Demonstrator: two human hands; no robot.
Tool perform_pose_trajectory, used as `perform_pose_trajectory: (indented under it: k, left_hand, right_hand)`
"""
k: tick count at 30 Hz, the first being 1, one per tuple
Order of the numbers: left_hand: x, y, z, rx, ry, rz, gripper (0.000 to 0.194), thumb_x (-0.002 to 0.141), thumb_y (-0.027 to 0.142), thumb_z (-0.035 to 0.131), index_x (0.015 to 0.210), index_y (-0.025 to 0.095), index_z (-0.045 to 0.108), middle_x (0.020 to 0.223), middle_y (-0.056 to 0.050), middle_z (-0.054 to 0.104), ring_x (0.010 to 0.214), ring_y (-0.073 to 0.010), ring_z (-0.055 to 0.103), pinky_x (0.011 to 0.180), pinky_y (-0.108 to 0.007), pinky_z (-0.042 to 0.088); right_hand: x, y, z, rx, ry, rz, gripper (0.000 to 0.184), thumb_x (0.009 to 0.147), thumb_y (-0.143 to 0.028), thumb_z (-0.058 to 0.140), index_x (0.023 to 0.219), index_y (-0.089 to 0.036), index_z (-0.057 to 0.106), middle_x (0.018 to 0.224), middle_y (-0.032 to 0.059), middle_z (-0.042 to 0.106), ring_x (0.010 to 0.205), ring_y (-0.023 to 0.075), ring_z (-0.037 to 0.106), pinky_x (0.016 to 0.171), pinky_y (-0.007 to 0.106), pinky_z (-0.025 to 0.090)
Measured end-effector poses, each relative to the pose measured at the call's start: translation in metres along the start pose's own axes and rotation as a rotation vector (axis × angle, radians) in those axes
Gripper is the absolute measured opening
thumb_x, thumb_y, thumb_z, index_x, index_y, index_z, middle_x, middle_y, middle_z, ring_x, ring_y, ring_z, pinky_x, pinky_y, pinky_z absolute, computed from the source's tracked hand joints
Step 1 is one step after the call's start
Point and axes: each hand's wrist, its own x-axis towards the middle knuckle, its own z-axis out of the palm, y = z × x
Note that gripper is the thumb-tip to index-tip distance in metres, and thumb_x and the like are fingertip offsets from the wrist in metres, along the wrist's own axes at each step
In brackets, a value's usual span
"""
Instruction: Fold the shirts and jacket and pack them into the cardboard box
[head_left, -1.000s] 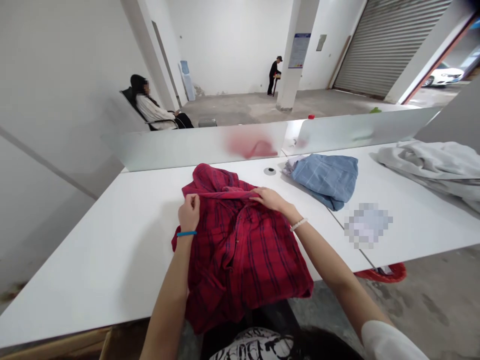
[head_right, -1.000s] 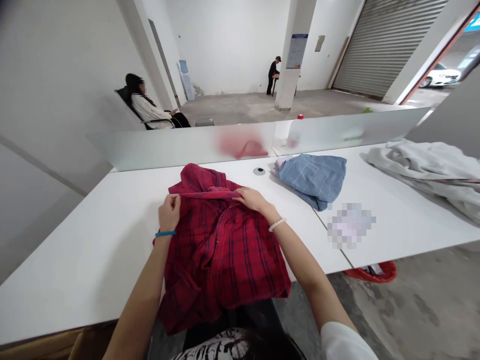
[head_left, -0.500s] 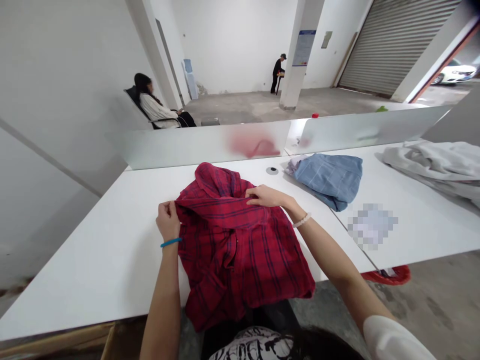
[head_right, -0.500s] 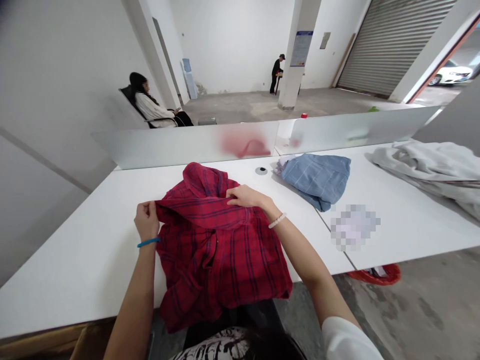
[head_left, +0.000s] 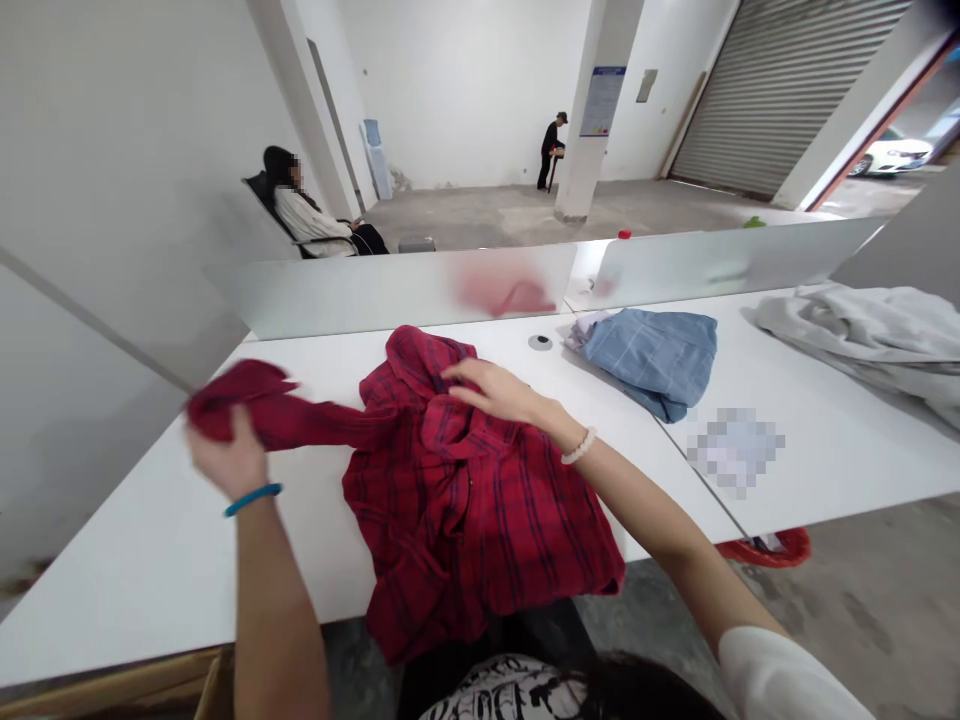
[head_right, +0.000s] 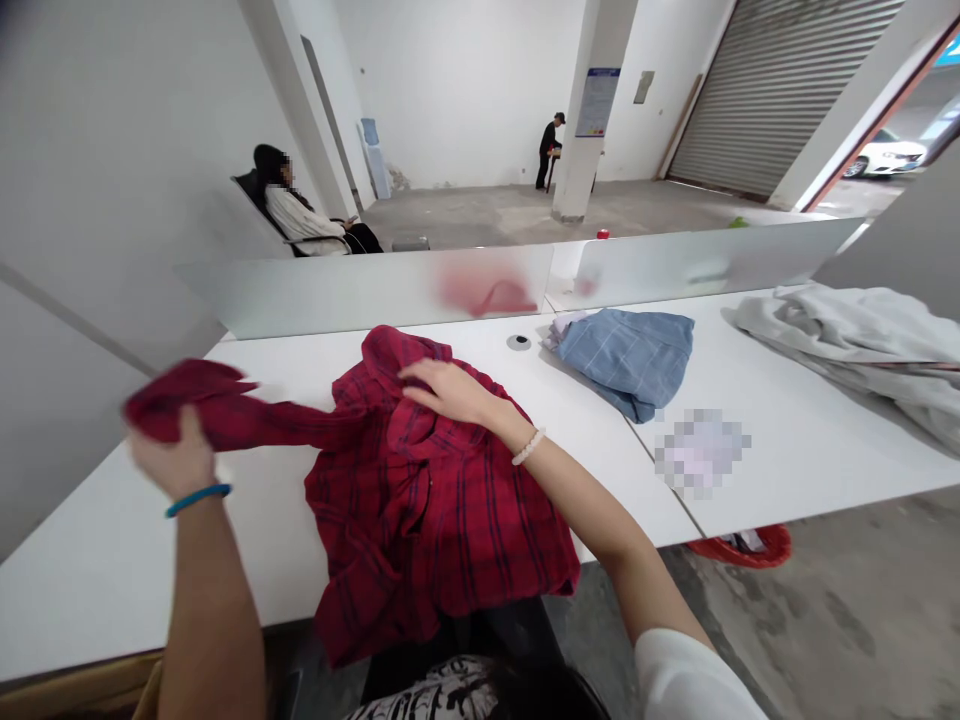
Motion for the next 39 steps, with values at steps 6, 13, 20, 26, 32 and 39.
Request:
perform_pose_trajectory:
  k: [6,13,20,26,32,39]
  left_hand:
    - [-0.049,-0.032,-0.068,0.222,-0.154,-0.066,0.044,0.083,0.047,0.05,0.119,0.022,0.05,0.126,-0.007,0.058,0.124,-0.036,0.046,0.103,-0.058,0.036]
    - [-0.206,0.017,-0.03,0.204,-0.974,0.442,0.048,0.09,0.043,0.042,0.132,0.02,0.049,0.135,-0.01,0.053,0.129,-0.0256,0.045,0.107,-0.052,0.034]
    - [-0.185,-0.04,-0.066,0.445,-0.999,0.545,0.053,0.091,0.041,0.04,0.139,0.02,0.042,0.145,-0.011,0.041,0.136,-0.0281,0.033,0.108,-0.056,0.029]
    - [-0.157,-0.047,-0.069,0.461,-1.18,0.552,0.056,0.088,0.046,0.043,0.139,0.022,0.042,0.146,-0.01,0.036,0.137,-0.0299,0.028,0.107,-0.056,0.03]
    - [-0.14,-0.05,-0.093,0.421,-1.27,0.516,0.051,0.088,0.046,0.043,0.134,0.025,0.049,0.141,-0.006,0.045,0.131,-0.0259,0.041,0.104,-0.047,0.038]
    - [-0.077,0.004,0.002,0.224,-1.241,0.664,0.042,0.09,0.019,0.031,0.118,0.022,0.062,0.125,-0.004,0.062,0.115,-0.0167,0.056,0.102,-0.034,0.043]
  right_hand:
    - [-0.044,0.026,0.081,-0.159,-0.42,0.111,0.045,0.09,-0.049,0.049,0.123,-0.02,0.06,0.125,0.013,0.059,0.113,0.0279,0.056,0.095,0.042,0.041]
    - [-0.012,0.078,0.015,0.138,0.354,0.56,0.035,0.094,-0.04,0.041,0.103,-0.018,0.066,0.1,0.0068,0.07,0.09,0.0192,0.064,0.086,0.031,0.047]
    - [-0.089,0.134,-0.033,-0.158,0.854,0.899,0.054,0.095,-0.028,0.025,0.148,-0.017,0.019,0.153,0.0132,0.02,0.143,0.0228,0.011,0.116,0.046,0.01]
    - [-0.133,0.078,0.068,-0.158,0.001,0.491,0.05,0.089,-0.046,0.047,0.135,-0.024,0.049,0.147,0.0096,0.037,0.138,0.0286,0.029,0.11,0.05,0.028]
    - [-0.185,0.052,0.069,-0.241,-0.286,0.534,0.055,0.091,-0.051,0.041,0.142,-0.03,0.039,0.152,0.0075,0.026,0.141,0.0302,0.019,0.111,0.055,0.022]
    - [-0.104,0.118,0.016,-0.198,-0.112,0.563,0.036,0.093,-0.018,0.035,0.112,-0.018,0.066,0.112,0.0096,0.068,0.1,0.0208,0.064,0.087,0.03,0.047]
